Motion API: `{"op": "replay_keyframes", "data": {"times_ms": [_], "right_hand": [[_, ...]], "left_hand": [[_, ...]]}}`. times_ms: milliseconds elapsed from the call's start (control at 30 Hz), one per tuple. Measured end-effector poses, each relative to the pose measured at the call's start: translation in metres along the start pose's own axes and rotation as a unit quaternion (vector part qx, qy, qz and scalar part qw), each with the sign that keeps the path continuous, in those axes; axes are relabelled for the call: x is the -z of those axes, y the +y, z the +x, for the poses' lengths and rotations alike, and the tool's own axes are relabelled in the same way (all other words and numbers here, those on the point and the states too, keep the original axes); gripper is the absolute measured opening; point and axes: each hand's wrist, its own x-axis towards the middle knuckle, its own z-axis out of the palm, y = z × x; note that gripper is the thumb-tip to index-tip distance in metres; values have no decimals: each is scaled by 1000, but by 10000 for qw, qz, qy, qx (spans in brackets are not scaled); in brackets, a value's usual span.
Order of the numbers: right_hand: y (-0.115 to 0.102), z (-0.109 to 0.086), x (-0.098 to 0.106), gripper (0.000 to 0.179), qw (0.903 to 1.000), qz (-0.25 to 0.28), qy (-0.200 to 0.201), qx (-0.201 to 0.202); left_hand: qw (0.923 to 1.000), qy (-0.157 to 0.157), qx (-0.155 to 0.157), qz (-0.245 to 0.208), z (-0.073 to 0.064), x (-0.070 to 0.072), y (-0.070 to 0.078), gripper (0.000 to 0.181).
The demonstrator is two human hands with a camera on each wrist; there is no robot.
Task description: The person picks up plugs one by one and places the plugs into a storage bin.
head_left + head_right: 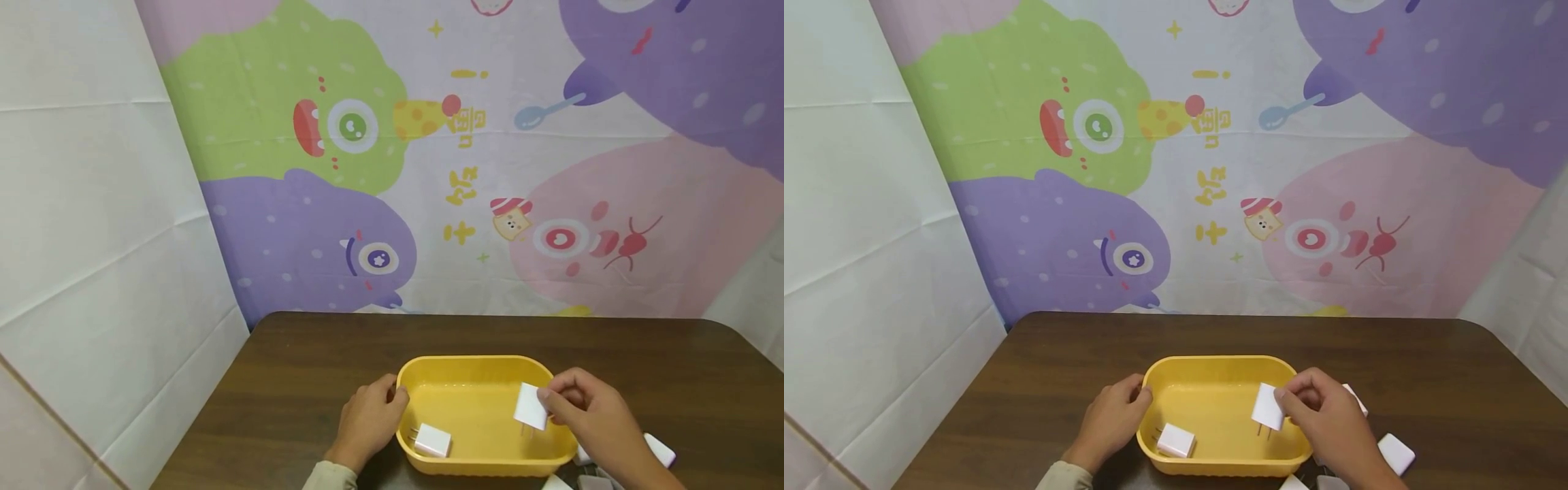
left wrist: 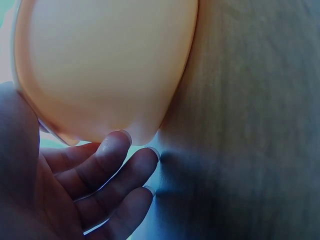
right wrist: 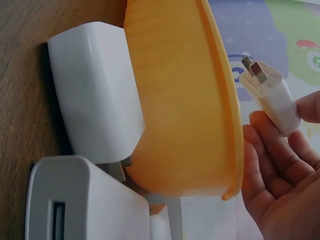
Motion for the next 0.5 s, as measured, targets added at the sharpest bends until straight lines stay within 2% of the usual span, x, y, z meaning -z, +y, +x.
{"op": "replay_keyframes", "data": {"times_ms": [200, 500], "right_hand": [[0, 3, -5, 26, 10000, -4, -19, -60], [-3, 8, -16, 27, 9997, -50, -220, 93]], "left_hand": [[10000, -43, 16, -15, 0, 0, 0, 20], [10000, 15, -26, 30, 1, 0, 0, 22]]}}
